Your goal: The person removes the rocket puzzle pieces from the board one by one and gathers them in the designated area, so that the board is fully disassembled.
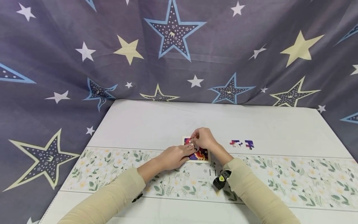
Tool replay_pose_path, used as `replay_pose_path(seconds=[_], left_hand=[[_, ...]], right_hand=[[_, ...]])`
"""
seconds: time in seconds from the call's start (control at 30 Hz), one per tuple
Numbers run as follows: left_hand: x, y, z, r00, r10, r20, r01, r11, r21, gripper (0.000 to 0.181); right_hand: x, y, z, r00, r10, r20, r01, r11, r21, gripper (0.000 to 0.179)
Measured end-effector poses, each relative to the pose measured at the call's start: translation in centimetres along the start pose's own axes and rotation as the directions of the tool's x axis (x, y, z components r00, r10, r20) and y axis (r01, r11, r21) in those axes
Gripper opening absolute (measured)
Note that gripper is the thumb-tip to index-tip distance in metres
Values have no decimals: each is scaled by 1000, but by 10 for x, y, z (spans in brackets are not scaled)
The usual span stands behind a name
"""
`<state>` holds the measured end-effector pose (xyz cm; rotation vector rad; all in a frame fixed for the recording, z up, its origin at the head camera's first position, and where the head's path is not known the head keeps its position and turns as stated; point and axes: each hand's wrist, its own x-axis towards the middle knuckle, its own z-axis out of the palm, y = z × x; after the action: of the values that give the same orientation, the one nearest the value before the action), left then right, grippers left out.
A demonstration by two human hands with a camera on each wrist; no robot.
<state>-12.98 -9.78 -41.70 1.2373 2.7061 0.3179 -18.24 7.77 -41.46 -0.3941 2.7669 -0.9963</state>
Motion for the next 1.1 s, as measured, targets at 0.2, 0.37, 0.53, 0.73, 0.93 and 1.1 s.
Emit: replay_pose_path(seconds=[0.2, 0.37, 0.53, 0.73, 0.93, 1.1], left_hand=[[-2, 1, 0, 1000, -6, -1, 6, 1000, -1, 41], [-2, 1, 2, 1000, -10, -9, 11, 1000, 9, 42], [-2, 1, 4, 1000, -12, -14, 12, 1000, 23, 42], [0, 2, 4, 1000, -3, -18, 4, 998, 62, 42], [0, 5, 1, 1000, 0, -7, 0, 995, 101, 42], [-1, 8, -2, 1000, 6, -3, -6, 992, 126, 41]], right_hand=[[1, 1, 1, 1000, 13, -5, -13, 1000, 5, 5], [1, 3, 0, 1000, -4, 9, 4, 1000, 13, 5], [2, 5, 0, 1000, -12, 14, 12, 1000, 19, 6], [3, 7, 0, 1000, 9, 16, -10, 999, 40, 7], [1, 6, 0, 1000, 9, 16, -9, 999, 52, 8], [1, 7, 0, 1000, 1, 11, -1, 998, 64, 8]])
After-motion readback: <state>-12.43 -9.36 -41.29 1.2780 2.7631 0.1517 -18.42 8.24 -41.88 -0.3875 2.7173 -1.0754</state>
